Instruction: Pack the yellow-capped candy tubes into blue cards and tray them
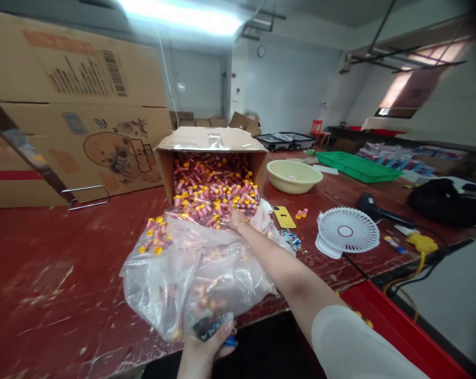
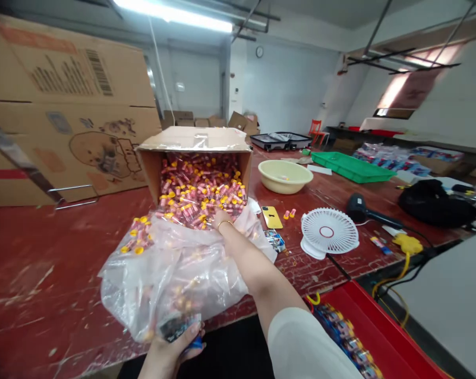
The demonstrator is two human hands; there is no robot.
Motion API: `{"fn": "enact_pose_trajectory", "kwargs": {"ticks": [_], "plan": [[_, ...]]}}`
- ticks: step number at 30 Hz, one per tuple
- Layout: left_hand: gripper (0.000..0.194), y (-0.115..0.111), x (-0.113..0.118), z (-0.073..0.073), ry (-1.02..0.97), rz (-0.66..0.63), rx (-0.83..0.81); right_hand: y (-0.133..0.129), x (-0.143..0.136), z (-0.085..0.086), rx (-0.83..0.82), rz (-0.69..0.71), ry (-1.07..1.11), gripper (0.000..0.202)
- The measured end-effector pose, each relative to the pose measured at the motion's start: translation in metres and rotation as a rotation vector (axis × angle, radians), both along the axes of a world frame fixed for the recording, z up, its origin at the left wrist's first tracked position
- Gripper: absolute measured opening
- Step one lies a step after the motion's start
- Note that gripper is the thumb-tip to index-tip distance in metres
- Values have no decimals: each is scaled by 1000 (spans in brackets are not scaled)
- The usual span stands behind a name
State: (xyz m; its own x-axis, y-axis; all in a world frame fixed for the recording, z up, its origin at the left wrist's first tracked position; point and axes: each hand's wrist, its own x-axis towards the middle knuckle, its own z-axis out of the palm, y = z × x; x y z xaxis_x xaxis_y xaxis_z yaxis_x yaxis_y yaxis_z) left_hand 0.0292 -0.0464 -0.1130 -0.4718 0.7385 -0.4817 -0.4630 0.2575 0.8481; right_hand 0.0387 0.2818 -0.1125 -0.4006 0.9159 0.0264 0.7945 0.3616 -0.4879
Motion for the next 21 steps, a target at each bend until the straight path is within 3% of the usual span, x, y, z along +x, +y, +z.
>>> {"fn": "enact_pose_trajectory", "kwargs": {"ticks": [5,9,12,16,18,21], "plan": [[41,-5,-1,-1,-4,73,94,-18,-7,4,-15,143,-80,29],[38,-3,-29,5,243,101,260,-27,-1,7,-20,337,-120,24],[40,16,-74,19,514,175,246,-12,10,19,10,456,-111,20],[40,54,-150,30,730,258,247,23,-2,49,177,460,-16,14],[40,69,-184,22,796,352,193,37,-28,63,281,455,46,19],[43,82,-221,-7,790,521,-56,57,-87,81,384,458,92,25]]}}
